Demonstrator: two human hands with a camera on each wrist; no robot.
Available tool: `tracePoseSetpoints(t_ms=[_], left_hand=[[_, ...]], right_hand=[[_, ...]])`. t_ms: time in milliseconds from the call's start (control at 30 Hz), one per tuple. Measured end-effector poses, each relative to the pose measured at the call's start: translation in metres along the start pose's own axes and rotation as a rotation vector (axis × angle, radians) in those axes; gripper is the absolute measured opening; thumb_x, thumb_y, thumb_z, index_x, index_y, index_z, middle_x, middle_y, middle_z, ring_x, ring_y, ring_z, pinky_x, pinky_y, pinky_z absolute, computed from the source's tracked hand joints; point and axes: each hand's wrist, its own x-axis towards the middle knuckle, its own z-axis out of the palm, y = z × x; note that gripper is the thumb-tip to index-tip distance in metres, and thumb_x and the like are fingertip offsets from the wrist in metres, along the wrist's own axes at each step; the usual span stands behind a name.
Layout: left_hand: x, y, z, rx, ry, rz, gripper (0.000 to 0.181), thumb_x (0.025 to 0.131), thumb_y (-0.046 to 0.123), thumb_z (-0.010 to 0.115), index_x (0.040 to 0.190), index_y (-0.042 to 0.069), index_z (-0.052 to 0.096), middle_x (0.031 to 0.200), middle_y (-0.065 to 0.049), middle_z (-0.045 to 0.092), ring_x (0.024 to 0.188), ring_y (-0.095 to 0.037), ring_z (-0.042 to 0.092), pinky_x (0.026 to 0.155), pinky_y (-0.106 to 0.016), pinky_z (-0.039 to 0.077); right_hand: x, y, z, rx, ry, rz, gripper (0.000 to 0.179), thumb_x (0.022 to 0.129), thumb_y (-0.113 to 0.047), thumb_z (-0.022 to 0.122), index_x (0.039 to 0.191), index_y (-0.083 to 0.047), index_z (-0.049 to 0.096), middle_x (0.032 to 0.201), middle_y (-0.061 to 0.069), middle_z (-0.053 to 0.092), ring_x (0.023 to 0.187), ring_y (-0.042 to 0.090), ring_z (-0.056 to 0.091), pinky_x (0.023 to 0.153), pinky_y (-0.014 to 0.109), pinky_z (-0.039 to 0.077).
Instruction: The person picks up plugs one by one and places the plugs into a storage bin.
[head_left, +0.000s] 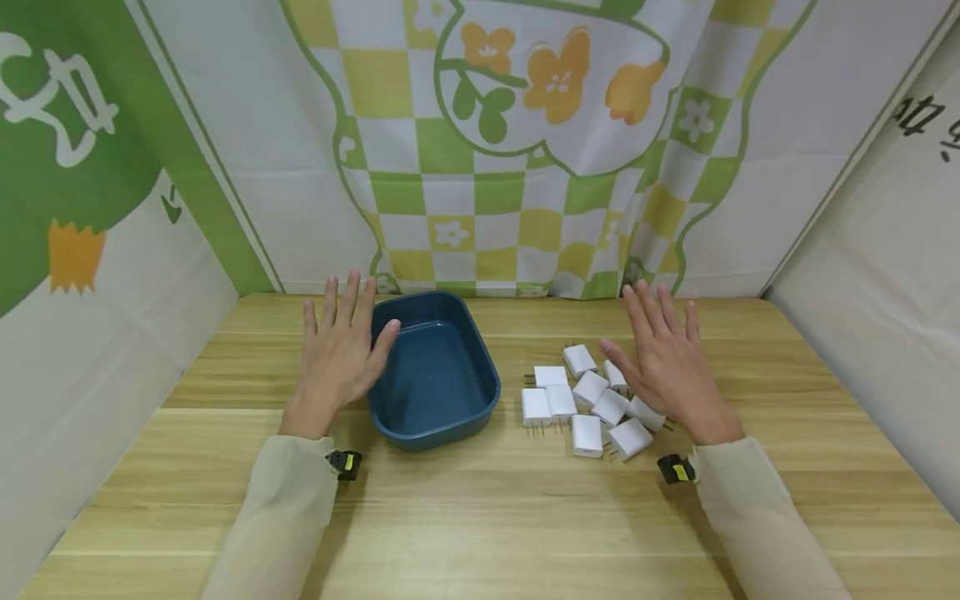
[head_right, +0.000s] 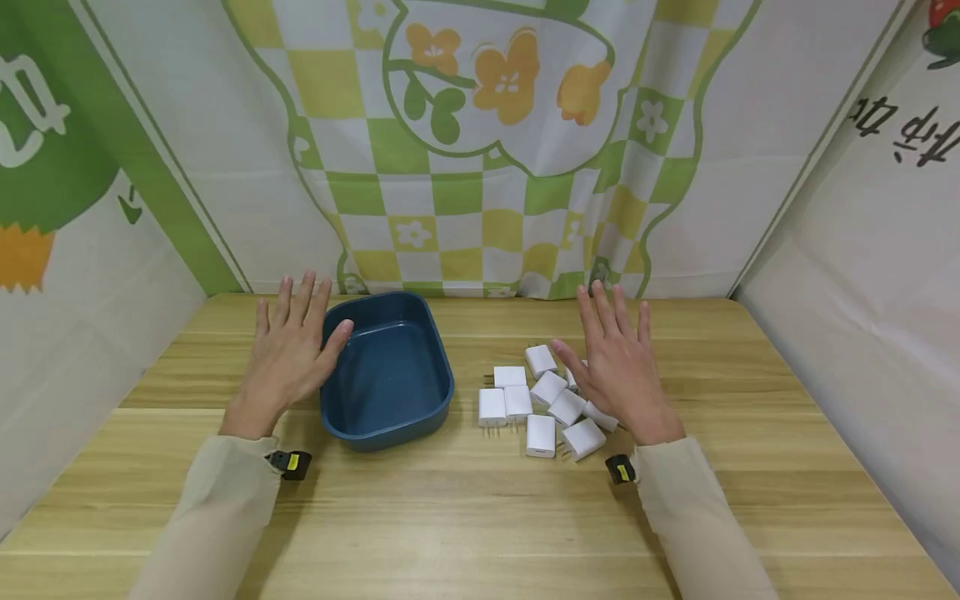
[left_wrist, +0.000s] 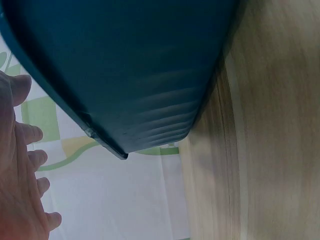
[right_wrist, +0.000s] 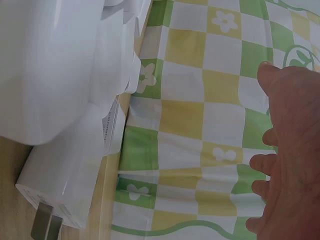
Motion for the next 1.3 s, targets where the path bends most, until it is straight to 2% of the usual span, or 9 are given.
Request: tracePoseSetpoints(t_ms=[267, 633, 733, 900, 967, 1133, 1267, 1300], left_hand=[[-0.001, -0.001, 0.0, 0.004, 0.017, -0.007, 0.072, 0.108, 0.053, 0.022, 0.163, 0.01, 0.009, 0.169, -0.016, 0.003, 0.153, -0.032, -0.014, 0.116, -0.067, -0.001], [0.0, -0.001, -0.002, -0.048, 0.033, -0.013, 0.068, 0.11, 0.048, 0.023, 0.163, 0.008, 0.009, 0.169, -0.014, -0.002, 0.153, -0.034, -0.013, 0.117, -0.065, -0.002], [0.0, -0.001, -0.003, -0.068, 0.064, -0.01, 0.066, 0.111, 0.043, 0.028, 0.162, 0.004, 0.013, 0.168, -0.021, 0.007, 0.153, -0.041, -0.003, 0.117, -0.066, 0.005], [0.0, -0.001, -0.004, -0.099, 0.139, -0.011, 0.062, 0.109, 0.032, 0.044, 0.153, -0.008, 0.029, 0.151, -0.035, 0.035, 0.139, -0.054, 0.032, 0.109, -0.065, 0.03], [0.0, -0.001, -0.005, -0.12, 0.154, -0.039, 0.06, 0.107, 0.029, 0.049, 0.149, -0.012, 0.036, 0.144, -0.037, 0.042, 0.129, -0.055, 0.042, 0.104, -0.064, 0.036], [-0.001, 0.0, -0.009, -0.196, 0.108, -0.184, 0.054, 0.103, 0.029, 0.052, 0.137, -0.013, 0.049, 0.127, -0.034, 0.056, 0.113, -0.052, 0.055, 0.092, -0.062, 0.045], [-0.004, -0.002, -0.01, -0.229, 0.02, -0.289, 0.051, 0.102, 0.033, 0.051, 0.126, -0.011, 0.058, 0.112, -0.03, 0.065, 0.096, -0.045, 0.064, 0.07, -0.053, 0.052], [-0.004, -0.002, -0.01, -0.234, -0.018, -0.31, 0.048, 0.103, 0.035, 0.05, 0.116, -0.01, 0.061, 0.103, -0.028, 0.067, 0.087, -0.042, 0.065, 0.063, -0.048, 0.051]], right_hand=[[-0.001, -0.002, 0.001, -0.002, -0.025, -0.001, 0.079, 0.107, -0.05, 0.041, 0.162, -0.004, 0.009, 0.168, 0.019, 0.004, 0.153, 0.036, -0.007, 0.117, 0.063, -0.007], [-0.001, -0.002, -0.001, -0.005, -0.01, -0.012, 0.079, 0.106, -0.05, 0.043, 0.162, -0.005, 0.009, 0.168, 0.019, 0.007, 0.153, 0.038, -0.003, 0.116, 0.064, -0.005], [-0.001, -0.002, -0.001, -0.001, -0.012, -0.01, 0.079, 0.106, -0.05, 0.043, 0.162, -0.004, 0.011, 0.167, 0.02, 0.009, 0.153, 0.04, -0.001, 0.117, 0.064, -0.005], [-0.001, -0.004, -0.001, 0.016, 0.001, -0.013, 0.078, 0.105, -0.048, 0.048, 0.161, -0.002, 0.018, 0.164, 0.025, 0.02, 0.152, 0.044, 0.009, 0.117, 0.066, 0.004], [0.0, -0.004, -0.001, 0.022, 0.013, -0.023, 0.076, 0.105, -0.046, 0.051, 0.159, -0.001, 0.022, 0.16, 0.027, 0.028, 0.15, 0.046, 0.015, 0.116, 0.067, 0.01], [0.0, -0.005, -0.001, 0.038, 0.021, -0.045, 0.071, 0.103, -0.041, 0.058, 0.155, 0.001, 0.033, 0.149, 0.028, 0.042, 0.141, 0.048, 0.033, 0.111, 0.067, 0.024], [-0.001, -0.009, -0.003, 0.066, -0.018, -0.038, 0.067, 0.103, -0.041, 0.058, 0.151, 0.001, 0.039, 0.144, 0.028, 0.048, 0.135, 0.049, 0.04, 0.109, 0.067, 0.027], [-0.001, -0.01, -0.004, 0.075, -0.029, -0.035, 0.066, 0.103, -0.041, 0.058, 0.15, 0.002, 0.041, 0.143, 0.028, 0.049, 0.134, 0.049, 0.041, 0.109, 0.067, 0.028]])
